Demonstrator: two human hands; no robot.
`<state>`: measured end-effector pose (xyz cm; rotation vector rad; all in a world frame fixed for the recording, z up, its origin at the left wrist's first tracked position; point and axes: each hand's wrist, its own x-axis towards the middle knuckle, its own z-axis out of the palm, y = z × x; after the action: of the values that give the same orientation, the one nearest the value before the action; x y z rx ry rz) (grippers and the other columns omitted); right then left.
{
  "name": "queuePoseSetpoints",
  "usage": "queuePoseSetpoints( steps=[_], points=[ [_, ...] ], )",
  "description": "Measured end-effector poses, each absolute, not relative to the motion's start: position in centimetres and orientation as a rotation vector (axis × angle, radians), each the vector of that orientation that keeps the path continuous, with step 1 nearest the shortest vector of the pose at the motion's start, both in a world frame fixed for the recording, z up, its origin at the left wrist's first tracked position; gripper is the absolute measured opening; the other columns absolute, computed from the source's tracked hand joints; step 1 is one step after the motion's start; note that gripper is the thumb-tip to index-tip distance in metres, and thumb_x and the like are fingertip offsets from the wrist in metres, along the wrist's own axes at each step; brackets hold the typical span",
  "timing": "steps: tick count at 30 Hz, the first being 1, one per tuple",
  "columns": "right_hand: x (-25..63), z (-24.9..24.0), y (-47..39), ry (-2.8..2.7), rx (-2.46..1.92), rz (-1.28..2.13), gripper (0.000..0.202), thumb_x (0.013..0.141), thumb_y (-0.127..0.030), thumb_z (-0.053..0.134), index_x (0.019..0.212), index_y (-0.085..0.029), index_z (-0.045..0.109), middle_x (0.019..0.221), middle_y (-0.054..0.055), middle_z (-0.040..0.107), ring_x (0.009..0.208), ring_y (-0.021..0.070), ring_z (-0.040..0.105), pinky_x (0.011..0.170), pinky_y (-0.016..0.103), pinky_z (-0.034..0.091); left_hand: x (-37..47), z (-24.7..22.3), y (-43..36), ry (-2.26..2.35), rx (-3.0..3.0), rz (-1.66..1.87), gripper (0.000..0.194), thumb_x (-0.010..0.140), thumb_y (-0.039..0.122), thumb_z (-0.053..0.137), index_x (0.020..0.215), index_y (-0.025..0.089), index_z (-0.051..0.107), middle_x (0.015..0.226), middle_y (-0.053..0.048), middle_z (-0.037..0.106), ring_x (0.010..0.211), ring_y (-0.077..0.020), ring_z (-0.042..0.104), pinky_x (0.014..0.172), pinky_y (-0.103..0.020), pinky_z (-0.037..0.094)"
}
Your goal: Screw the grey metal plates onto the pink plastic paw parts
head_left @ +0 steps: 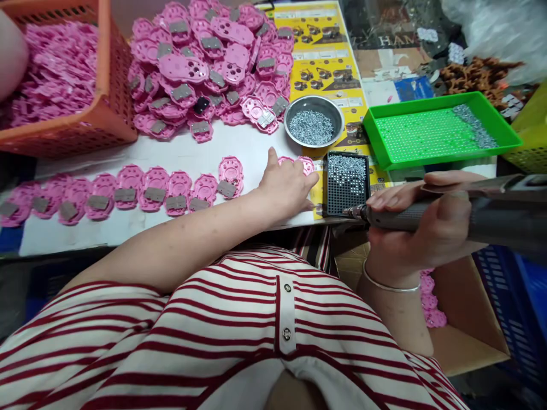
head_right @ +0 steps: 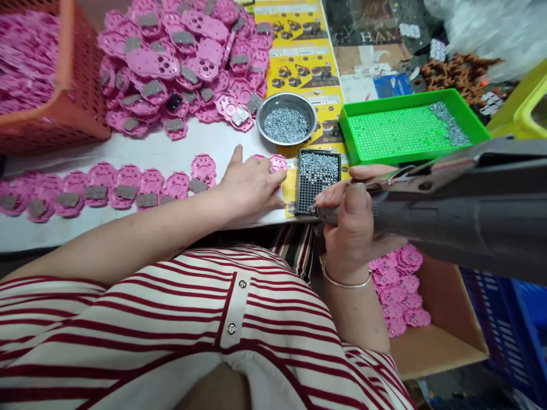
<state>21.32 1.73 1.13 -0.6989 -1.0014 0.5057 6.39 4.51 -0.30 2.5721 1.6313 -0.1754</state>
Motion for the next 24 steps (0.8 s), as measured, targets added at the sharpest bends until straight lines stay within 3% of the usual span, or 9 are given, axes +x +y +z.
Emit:
queuePoseSetpoints(
  steps=[3,7,11,14,20,24],
  points=[
    [21.6,0.9,1.5,-0.987,-0.694,0.563,0.016,0.08,-0.037,0.071,0.085,-0.022,0.069,0.051,-0.007,0.048,0.043,0.0093,0.048,0.044,0.026,0.046,6.5,-0.7,5.0,1.725,2.531,-0.053,0.046,0.096,0.05,0.064,0.131,0.019,0.064,0.123,-0.018,0.068,0.114,-0.0375,0.065,0.107,-0.064,0.043],
    [22.3,0.4,1.4,-1.018,-0.799,0.636,0.016,0.078,-0.038,0.073,0.088,-0.026,0.068,0.053,-0.007,0.052,0.044,0.0099,0.051,0.047,0.026,0.05,5.8,-1.0,5.1,1.707,2.485,-0.118,0.042,0.105,0.02,0.032,0.14,0.016,0.055,0.122,-0.021,0.066,0.11,-0.0333,0.065,0.085,-0.045,0.056],
    [22.9,0.3,1.3,-1.085,-0.881,0.629,0.015,0.082,-0.038,0.071,0.091,-0.027,0.066,0.055,-0.007,0.055,0.048,0.0123,0.059,0.052,0.027,0.056,4.9,-1.1,4.8,1.642,2.512,-0.083,0.043,0.097,0.004,0.035,0.13,0.013,0.061,0.115,-0.023,0.068,0.103,-0.0314,0.067,0.076,-0.04,0.057],
    [23.0,0.5,1.1,-1.129,-0.955,0.588,0.019,0.082,-0.038,0.072,0.091,-0.023,0.063,0.054,-0.006,0.059,0.047,0.0141,0.062,0.05,0.028,0.056,4.4,-1.8,4.9,1.605,2.557,-0.048,0.044,0.095,0.003,0.04,0.132,0.014,0.062,0.12,-0.023,0.069,0.108,-0.0318,0.068,0.078,-0.039,0.058],
    [22.9,1.0,1.8,-1.185,-1.065,0.527,0.03,0.084,-0.045,0.071,0.085,-0.016,0.064,0.05,-0.002,0.061,0.045,0.0137,0.061,0.047,0.025,0.054,3.0,-2.9,7.2,1.64,2.641,0.019,0.051,0.087,-0.005,0.041,0.125,0.016,0.067,0.113,-0.014,0.072,0.097,-0.0258,0.073,0.074,-0.032,0.059],
    [22.7,1.3,2.4,-1.177,-1.094,0.567,0.037,0.08,-0.051,0.074,0.087,-0.017,0.063,0.051,-0.002,0.062,0.046,0.0152,0.062,0.048,0.027,0.054,0.2,-0.1,9.7,1.844,2.576,0.125,0.043,0.095,0.003,0.036,0.119,0.016,0.068,0.11,-0.016,0.072,0.092,-0.0274,0.074,0.067,-0.032,0.056]
  ],
)
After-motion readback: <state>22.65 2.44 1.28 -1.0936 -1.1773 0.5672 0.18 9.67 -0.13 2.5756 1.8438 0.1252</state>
